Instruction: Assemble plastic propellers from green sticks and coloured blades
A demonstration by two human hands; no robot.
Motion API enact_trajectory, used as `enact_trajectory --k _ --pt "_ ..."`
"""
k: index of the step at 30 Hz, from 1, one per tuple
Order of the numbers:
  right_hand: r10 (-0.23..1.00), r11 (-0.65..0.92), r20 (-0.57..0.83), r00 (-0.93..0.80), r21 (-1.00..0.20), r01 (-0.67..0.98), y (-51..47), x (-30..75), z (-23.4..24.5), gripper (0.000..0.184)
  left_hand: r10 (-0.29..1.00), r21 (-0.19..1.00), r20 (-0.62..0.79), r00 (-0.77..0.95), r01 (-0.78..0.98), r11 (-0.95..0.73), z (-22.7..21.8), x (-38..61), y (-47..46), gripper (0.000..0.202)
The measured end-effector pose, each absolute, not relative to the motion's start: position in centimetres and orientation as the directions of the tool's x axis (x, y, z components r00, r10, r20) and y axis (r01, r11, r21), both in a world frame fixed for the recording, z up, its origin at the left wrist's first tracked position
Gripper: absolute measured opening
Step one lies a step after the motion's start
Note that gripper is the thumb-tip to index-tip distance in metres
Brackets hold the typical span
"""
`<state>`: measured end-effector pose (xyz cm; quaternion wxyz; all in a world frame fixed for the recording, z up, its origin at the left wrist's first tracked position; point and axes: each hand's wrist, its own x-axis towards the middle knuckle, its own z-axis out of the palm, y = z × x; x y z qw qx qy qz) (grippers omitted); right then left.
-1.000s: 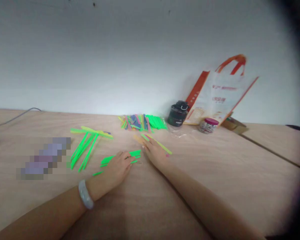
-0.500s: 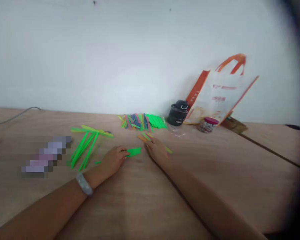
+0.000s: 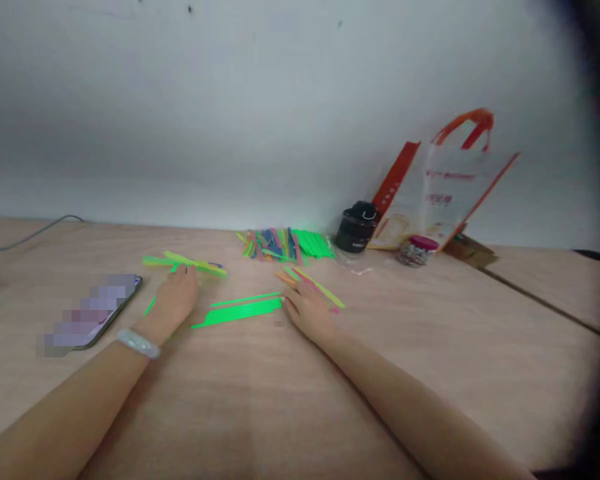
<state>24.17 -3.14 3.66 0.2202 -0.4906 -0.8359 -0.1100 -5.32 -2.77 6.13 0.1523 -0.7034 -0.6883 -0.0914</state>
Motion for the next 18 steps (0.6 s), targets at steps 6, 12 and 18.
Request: enact_trajectory --k 6,12,18 --pt "0.787 0.502 0.455 -0.417 -0.080 0.861 -3.4 24.2 3.9 0.024 0.933 -0.076 0.351 0.075 0.996 -0.052 6.1 -5.6 -2.8 0.028" --pt "0.782 0.555 0.500 -0.372 -0.290 0.779 -3.8 23.9 4.3 0.027 0.861 -0.004 0.470 0.196 0.975 -0.220 7.5 -3.2 -4.4 0.030" --pt "0.920 0.391 0.328 -0.213 -0.793 0.467 -4.9 22.5 5.3 0.043 0.769 0.199 0.487 0.415 0.804 -0.560 6.7 1.4 -7.6 0.028"
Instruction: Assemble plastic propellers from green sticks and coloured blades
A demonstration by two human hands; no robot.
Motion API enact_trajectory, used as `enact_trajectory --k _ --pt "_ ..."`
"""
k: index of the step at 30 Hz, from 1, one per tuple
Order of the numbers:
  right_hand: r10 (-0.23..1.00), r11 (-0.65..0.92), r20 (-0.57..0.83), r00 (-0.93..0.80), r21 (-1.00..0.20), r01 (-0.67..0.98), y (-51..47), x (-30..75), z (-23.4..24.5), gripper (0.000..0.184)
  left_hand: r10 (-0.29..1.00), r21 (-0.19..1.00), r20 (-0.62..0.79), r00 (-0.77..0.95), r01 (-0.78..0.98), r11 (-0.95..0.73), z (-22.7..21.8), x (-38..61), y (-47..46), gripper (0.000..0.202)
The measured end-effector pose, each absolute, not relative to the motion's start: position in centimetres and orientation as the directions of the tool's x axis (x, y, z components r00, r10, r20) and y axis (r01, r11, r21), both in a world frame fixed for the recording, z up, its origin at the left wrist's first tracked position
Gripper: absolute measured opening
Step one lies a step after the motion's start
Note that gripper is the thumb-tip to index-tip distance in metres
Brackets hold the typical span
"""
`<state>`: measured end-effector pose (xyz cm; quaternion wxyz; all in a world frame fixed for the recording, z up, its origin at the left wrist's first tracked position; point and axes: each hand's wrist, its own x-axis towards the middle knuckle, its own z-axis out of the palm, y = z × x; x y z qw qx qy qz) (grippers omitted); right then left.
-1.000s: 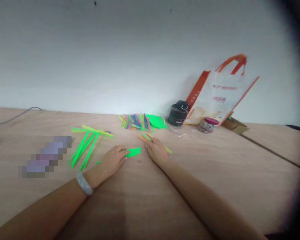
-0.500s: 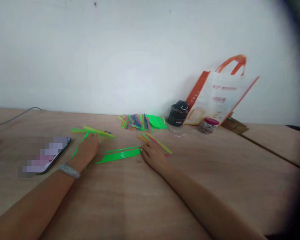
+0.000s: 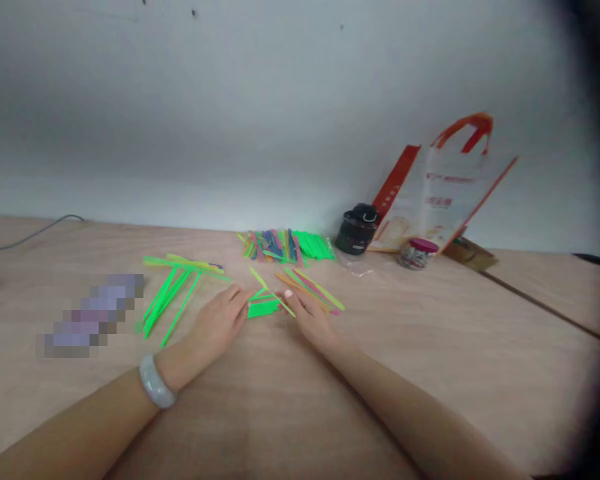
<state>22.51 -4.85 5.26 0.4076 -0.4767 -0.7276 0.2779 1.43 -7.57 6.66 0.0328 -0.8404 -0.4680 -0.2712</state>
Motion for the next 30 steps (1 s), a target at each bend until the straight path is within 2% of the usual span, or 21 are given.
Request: enact_trajectory --k 4,10,18,23,26,30 --pt "0.936 0.250 0.160 -0.312 -0.928 0.276 -5.7 21.7 5.1 0.038 0.745 0.222 0.459 0.485 0.749 -0.624 5.4 3.0 -8.5 0.025" --pt "0.941 0.140 0.092 -0.326 -0.982 0.128 -6.4 20.9 4.3 0.028 0.744 0.233 0.455 0.490 0.741 -0.630 4.7 3.0 -8.6 0.020" --pt "0.925 0.201 0.116 -0.362 -0.958 0.206 -7.4 20.1 4.0 0.018 0.764 0.203 0.412 0.496 0.768 -0.608 4.4 3.2 -8.6 0.020" --pt "0.929 0.243 0.149 -0.338 -0.936 0.254 -7.2 20.2 4.2 0.019 0.793 0.173 0.380 0.477 0.805 -0.567 5.4 3.6 -8.8 0.022" --pt "0.920 0.290 0.185 -0.346 -0.916 0.279 -6.9 20.4 4.7 0.022 0.809 0.202 0.369 0.457 0.811 -0.550 5.8 3.6 -8.7 0.023" --pt "0.900 0.357 0.232 -0.368 -0.877 0.321 -6.9 20.5 5.3 0.022 0.820 0.316 0.378 0.430 0.772 -0.551 6.1 3.6 -8.5 0.023"
